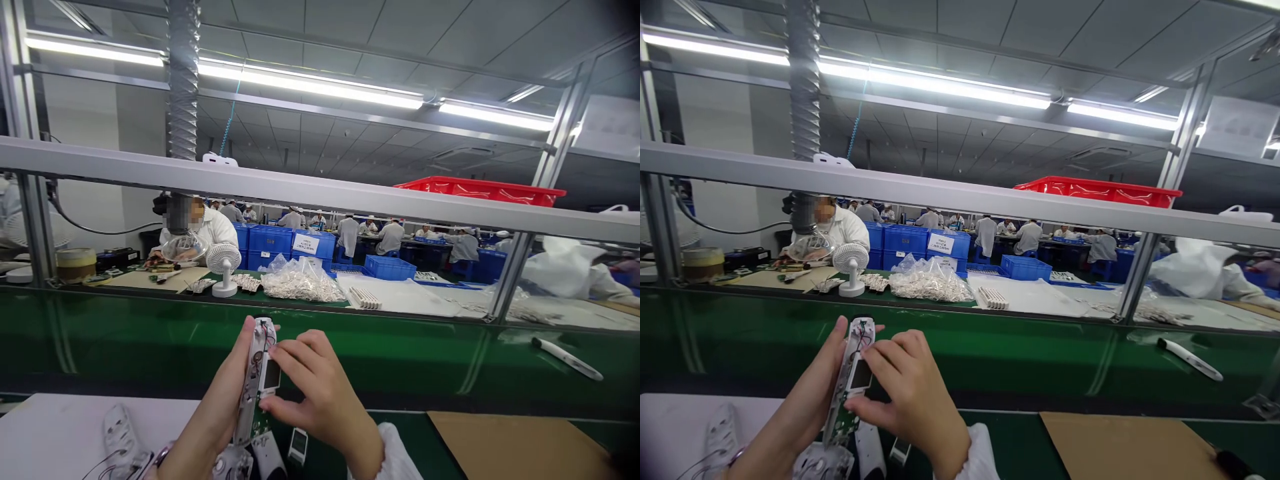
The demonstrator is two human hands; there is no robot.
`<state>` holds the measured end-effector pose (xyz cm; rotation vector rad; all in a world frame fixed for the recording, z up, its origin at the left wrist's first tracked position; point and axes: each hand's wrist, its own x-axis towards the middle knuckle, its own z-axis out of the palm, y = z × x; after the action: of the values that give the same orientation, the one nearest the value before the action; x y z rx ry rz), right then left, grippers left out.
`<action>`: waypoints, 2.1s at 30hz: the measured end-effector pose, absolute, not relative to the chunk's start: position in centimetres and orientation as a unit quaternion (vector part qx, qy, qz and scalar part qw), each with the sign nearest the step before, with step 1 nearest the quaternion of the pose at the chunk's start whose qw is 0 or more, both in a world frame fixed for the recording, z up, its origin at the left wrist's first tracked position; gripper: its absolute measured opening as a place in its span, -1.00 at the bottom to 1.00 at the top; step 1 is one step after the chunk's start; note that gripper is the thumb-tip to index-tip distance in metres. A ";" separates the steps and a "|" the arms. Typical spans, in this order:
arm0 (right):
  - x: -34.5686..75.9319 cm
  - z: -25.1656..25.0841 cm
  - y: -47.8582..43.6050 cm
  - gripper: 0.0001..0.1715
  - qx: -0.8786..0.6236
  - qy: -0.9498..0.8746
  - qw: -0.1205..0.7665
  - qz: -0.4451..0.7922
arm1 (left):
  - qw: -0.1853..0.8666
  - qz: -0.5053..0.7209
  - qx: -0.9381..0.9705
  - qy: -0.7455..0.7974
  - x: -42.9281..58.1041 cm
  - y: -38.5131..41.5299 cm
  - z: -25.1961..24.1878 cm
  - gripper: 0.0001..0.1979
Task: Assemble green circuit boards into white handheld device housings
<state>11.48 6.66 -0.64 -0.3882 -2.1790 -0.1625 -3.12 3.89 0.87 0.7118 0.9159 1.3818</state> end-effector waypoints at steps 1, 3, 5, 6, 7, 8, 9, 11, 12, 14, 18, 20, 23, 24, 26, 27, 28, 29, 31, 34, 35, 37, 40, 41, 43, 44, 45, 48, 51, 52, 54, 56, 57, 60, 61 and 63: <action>11.4 -0.4 6.4 -0.45 -0.159 -0.888 0.425 -0.076 | 0.624 0.599 0.303 0.400 -3.2 4.1 0.8 -0.47; 11.2 -0.3 6.0 -0.47 -0.160 -0.898 0.401 -0.079 | 0.620 0.600 0.297 0.409 -3.3 4.3 0.5 -0.56; 10.9 -0.5 5.9 -0.46 -0.154 -0.898 0.408 -0.061 | 0.602 0.602 0.317 0.418 -3.5 4.4 0.3 -0.64; 10.8 -0.6 6.0 -0.45 -0.150 -0.893 0.421 -0.045 | 0.590 0.604 0.332 0.421 -3.6 4.3 0.2 -0.65; 10.8 -0.7 6.1 -0.43 -0.146 -0.887 0.438 -0.023 | 0.578 0.605 0.348 0.422 -3.7 4.2 0.1 -0.65; 10.8 -0.9 6.3 -0.42 -0.143 -0.880 0.454 0.004 | 0.568 0.605 0.363 0.425 -3.9 4.1 0.1 -0.64; 10.8 -1.0 6.5 -0.43 -0.142 -0.873 0.466 0.035 | 0.558 0.604 0.376 0.427 -4.0 4.0 0.1 -0.63; 10.9 -1.2 6.8 -0.46 -0.140 -0.861 0.481 0.094 | 0.538 0.605 0.398 0.430 -4.3 3.8 0.2 -0.63; 10.9 -1.2 6.9 -0.47 -0.138 -0.856 0.485 0.115 | 0.527 0.605 0.408 0.435 -4.4 3.8 0.3 -0.61; 11.0 -1.2 6.9 -0.49 -0.137 -0.853 0.486 0.133 | 0.502 0.596 0.430 0.457 -4.7 3.8 0.4 -0.55; 10.9 -1.1 6.6 -0.43 -0.132 -0.868 0.470 0.086 | 0.491 0.565 0.453 0.484 -4.8 3.8 0.7 -0.43; 10.9 -1.2 6.6 -0.40 -0.130 -0.867 0.475 0.078 | 0.480 0.590 0.442 0.477 -4.6 3.6 1.0 -0.45; 10.7 -1.7 7.2 -0.48 -0.138 -0.825 0.511 0.198 | 0.457 0.629 0.422 0.466 -4.2 3.4 1.5 -0.45; 10.6 -1.9 7.4 -0.52 -0.141 -0.795 0.524 0.272 | 0.454 0.634 0.422 0.463 -4.0 3.4 1.6 -0.43; 10.3 -2.3 7.8 -0.57 -0.144 -0.716 0.528 0.433 | 0.444 0.648 0.417 0.457 -3.9 3.5 1.5 -0.36; 10.1 -2.5 8.0 -0.57 -0.142 -0.676 0.519 0.504 | 0.439 0.656 0.414 0.453 -3.8 3.6 1.4 -0.33; 9.9 -2.6 8.1 -0.56 -0.136 -0.641 0.506 0.561 | 0.432 0.666 0.411 0.449 -3.8 3.8 1.2 -0.32; 9.8 -2.7 8.2 -0.54 -0.132 -0.616 0.491 0.603 | 0.428 0.673 0.408 0.444 -3.8 4.0 0.9 -0.31; 9.5 -2.8 8.4 -0.46 -0.131 -0.587 0.473 0.643 | 0.418 0.677 0.413 0.444 -3.8 4.5 0.4 -0.31; 9.3 -2.9 8.5 -0.32 -0.153 -0.597 0.481 0.624 | 0.395 0.675 0.420 0.460 -4.0 5.0 -0.1 -0.37; 9.3 -3.0 8.5 -0.34 -0.159 -0.613 0.493 0.597 | 0.388 0.673 0.422 0.468 -4.1 5.1 -0.3 -0.39; 9.2 -3.1 8.5 -0.44 -0.163 -0.665 0.523 0.508 | 0.376 0.666 0.430 0.480 -4.3 5.2 -0.4 -0.43; 9.3 -3.4 8.6 -0.48 -0.160 -0.753 0.550 0.324 | 0.381 0.656 0.452 0.469 -4.6 5.2 -0.4 -0.45; 9.4 -3.5 8.6 -0.43 -0.158 -0.779 0.546 0.264 | 0.390 0.653 0.456 0.463 -4.6 5.1 -0.4 -0.44; 9.9 -3.5 8.8 -0.30 -0.149 -0.822 0.525 0.164 | 0.410 0.647 0.454 0.455 -4.7 4.9 -0.4 -0.43; 10.2 -3.4 8.9 -0.25 -0.145 -0.837 0.512 0.127 | 0.418 0.645 0.451 0.454 -4.7 4.8 -0.4 -0.43; 10.5 -3.2 9.0 -0.23 -0.143 -0.849 0.500 0.098 | 0.424 0.646 0.446 0.452 -4.7 4.8 -0.4 -0.43; 11.4 -2.5 9.0 -0.20 -0.151 -0.872 0.461 0.063 | 0.439 0.648 0.439 0.441 -4.6 4.9 -0.7 -0.40; 11.9 -1.8 8.8 -0.29 -0.165 -0.885 0.434 0.043 | 0.441 0.644 0.443 0.441 -4.5 5.1 -0.7 -0.39; 11.9 -1.7 8.7 -0.35 -0.165 -0.885 0.435 0.029 | 0.438 0.644 0.444 0.444 -4.5 5.1 -0.7 -0.40; 11.7 -1.6 8.4 -0.43 -0.154 -0.880 0.449 -0.002 | 0.431 0.645 0.438 0.454 -4.4 5.1 -0.5 -0.45; 11.3 -1.5 8.1 -0.47 -0.139 -0.872 0.468 -0.026 | 0.435 0.646 0.421 0.466 -4.4 4.9 -0.3 -0.52; 11.1 -1.5 7.9 -0.48 -0.131 -0.869 0.476 -0.038 | 0.441 0.646 0.411 0.469 -4.3 4.8 -0.2 -0.56; 10.6 -1.5 7.5 -0.48 -0.118 -0.863 0.485 -0.077 | 0.464 0.650 0.389 0.459 -4.0 4.7 -0.1 -0.65; 10.4 -1.5 7.4 -0.47 -0.119 -0.862 0.484 -0.090 | 0.471 0.652 0.385 0.452 -3.9 4.6 -0.2 -0.66; 10.3 -1.7 7.3 -0.47 -0.133 -0.860 0.480 -0.111 | 0.491 0.650 0.378 0.441 -3.6 4.6 -0.3 -0.65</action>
<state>10.27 7.30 -1.72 -0.3254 -2.0986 -0.2702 -3.61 4.58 -0.25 0.9170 1.0705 1.5782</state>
